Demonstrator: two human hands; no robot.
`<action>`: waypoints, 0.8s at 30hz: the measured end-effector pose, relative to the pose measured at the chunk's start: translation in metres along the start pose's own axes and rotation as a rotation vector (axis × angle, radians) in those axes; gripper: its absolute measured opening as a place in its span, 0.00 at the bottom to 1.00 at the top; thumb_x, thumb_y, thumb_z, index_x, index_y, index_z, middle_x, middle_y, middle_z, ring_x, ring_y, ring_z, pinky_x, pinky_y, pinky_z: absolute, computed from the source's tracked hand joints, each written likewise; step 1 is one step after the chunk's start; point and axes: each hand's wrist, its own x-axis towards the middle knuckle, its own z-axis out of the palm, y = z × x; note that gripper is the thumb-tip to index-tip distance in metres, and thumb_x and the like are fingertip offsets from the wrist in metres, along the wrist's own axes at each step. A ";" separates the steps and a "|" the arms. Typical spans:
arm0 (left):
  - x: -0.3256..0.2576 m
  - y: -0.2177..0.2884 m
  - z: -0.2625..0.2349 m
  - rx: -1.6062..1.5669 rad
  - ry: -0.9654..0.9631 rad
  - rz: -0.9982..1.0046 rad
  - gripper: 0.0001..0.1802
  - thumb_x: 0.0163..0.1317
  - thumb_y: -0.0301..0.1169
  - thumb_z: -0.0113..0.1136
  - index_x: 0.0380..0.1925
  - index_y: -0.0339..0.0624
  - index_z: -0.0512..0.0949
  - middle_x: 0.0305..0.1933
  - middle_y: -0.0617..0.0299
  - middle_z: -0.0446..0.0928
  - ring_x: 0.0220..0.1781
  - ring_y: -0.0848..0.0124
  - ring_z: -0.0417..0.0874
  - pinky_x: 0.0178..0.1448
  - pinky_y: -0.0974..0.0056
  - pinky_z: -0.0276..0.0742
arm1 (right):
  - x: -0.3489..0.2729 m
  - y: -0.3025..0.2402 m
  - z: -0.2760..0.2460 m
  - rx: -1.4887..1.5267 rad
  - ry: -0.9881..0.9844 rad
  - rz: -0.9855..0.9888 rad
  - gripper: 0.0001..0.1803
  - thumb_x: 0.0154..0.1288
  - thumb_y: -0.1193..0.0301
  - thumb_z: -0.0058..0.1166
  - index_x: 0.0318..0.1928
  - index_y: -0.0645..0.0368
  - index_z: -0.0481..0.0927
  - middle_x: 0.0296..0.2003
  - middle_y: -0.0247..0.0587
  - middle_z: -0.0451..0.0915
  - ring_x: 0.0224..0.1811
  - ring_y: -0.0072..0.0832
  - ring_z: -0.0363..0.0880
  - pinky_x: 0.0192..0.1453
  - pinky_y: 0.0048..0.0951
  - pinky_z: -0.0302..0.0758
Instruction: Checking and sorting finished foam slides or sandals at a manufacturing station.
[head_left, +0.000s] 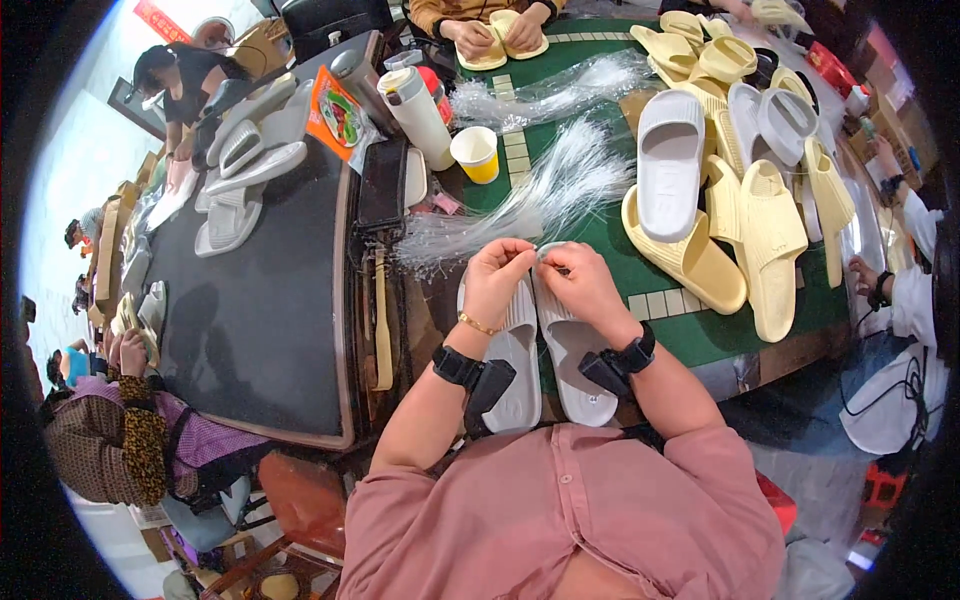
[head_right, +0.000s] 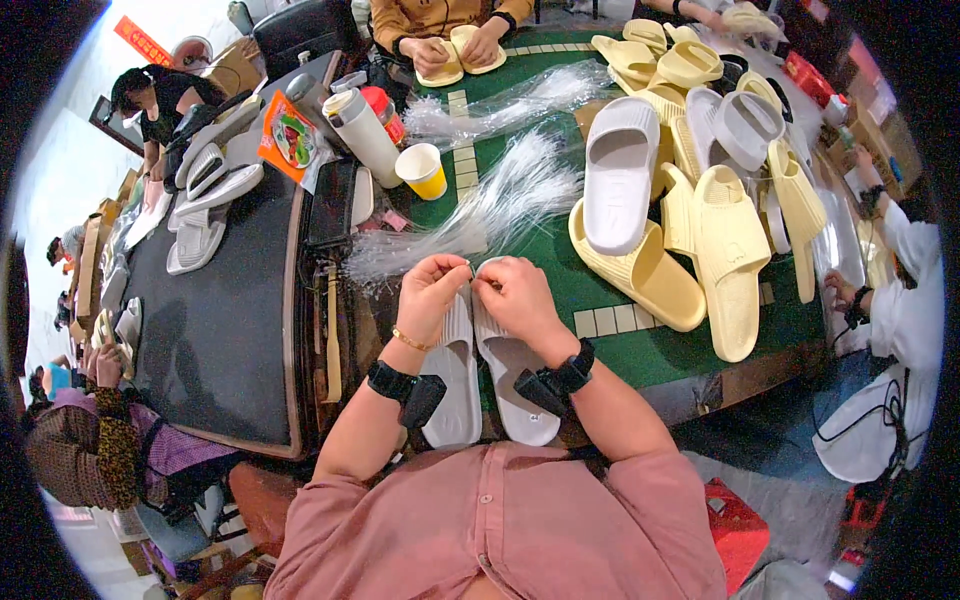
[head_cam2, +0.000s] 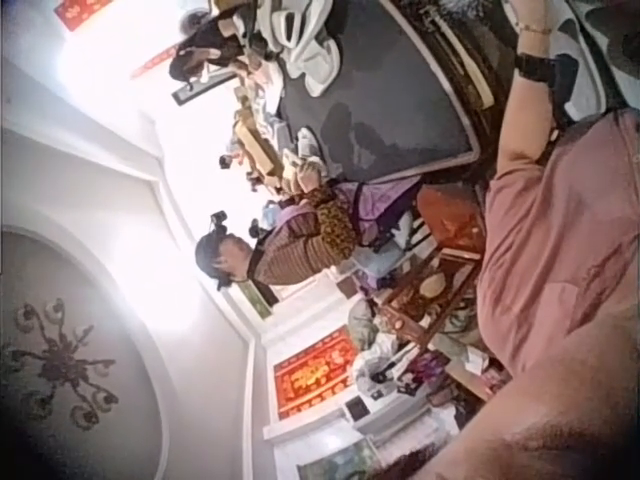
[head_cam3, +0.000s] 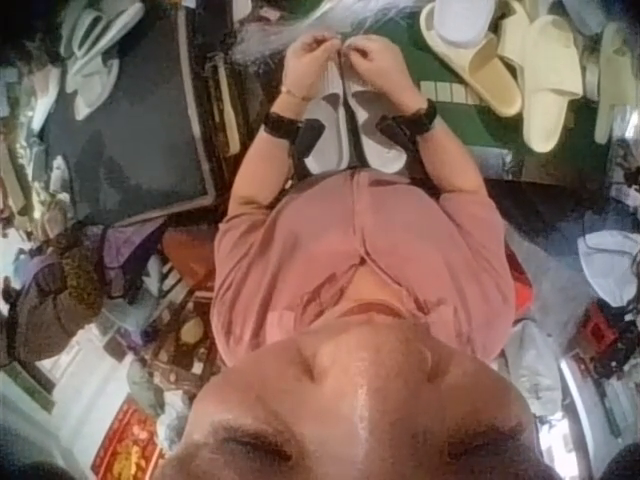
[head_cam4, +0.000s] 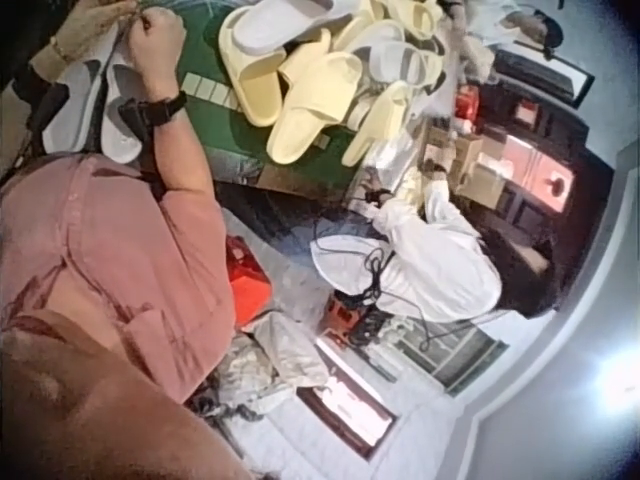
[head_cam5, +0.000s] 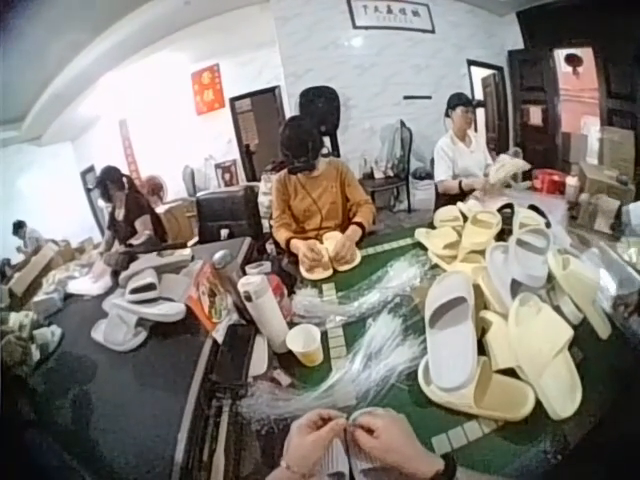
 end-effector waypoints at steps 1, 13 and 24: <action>0.000 -0.001 0.000 -0.010 0.002 0.014 0.07 0.62 0.25 0.64 0.40 0.39 0.80 0.33 0.69 0.79 0.26 0.87 0.71 0.25 0.80 0.61 | 0.000 0.000 0.000 0.001 0.001 0.001 0.09 0.58 0.67 0.56 0.29 0.59 0.81 0.31 0.47 0.81 0.36 0.47 0.78 0.43 0.44 0.74; 0.001 -0.004 -0.003 0.047 -0.059 0.032 0.07 0.62 0.24 0.62 0.40 0.37 0.79 0.36 0.67 0.79 0.35 0.81 0.77 0.37 0.77 0.70 | -0.001 0.000 -0.001 0.001 0.006 -0.017 0.09 0.56 0.67 0.55 0.28 0.59 0.82 0.33 0.46 0.82 0.38 0.46 0.79 0.45 0.44 0.75; -0.001 0.006 0.001 0.065 -0.047 -0.027 0.06 0.62 0.26 0.63 0.38 0.38 0.80 0.30 0.71 0.78 0.22 0.87 0.67 0.23 0.79 0.57 | -0.002 0.001 -0.002 0.002 -0.006 -0.007 0.09 0.56 0.67 0.55 0.29 0.59 0.82 0.32 0.46 0.82 0.39 0.45 0.79 0.45 0.44 0.75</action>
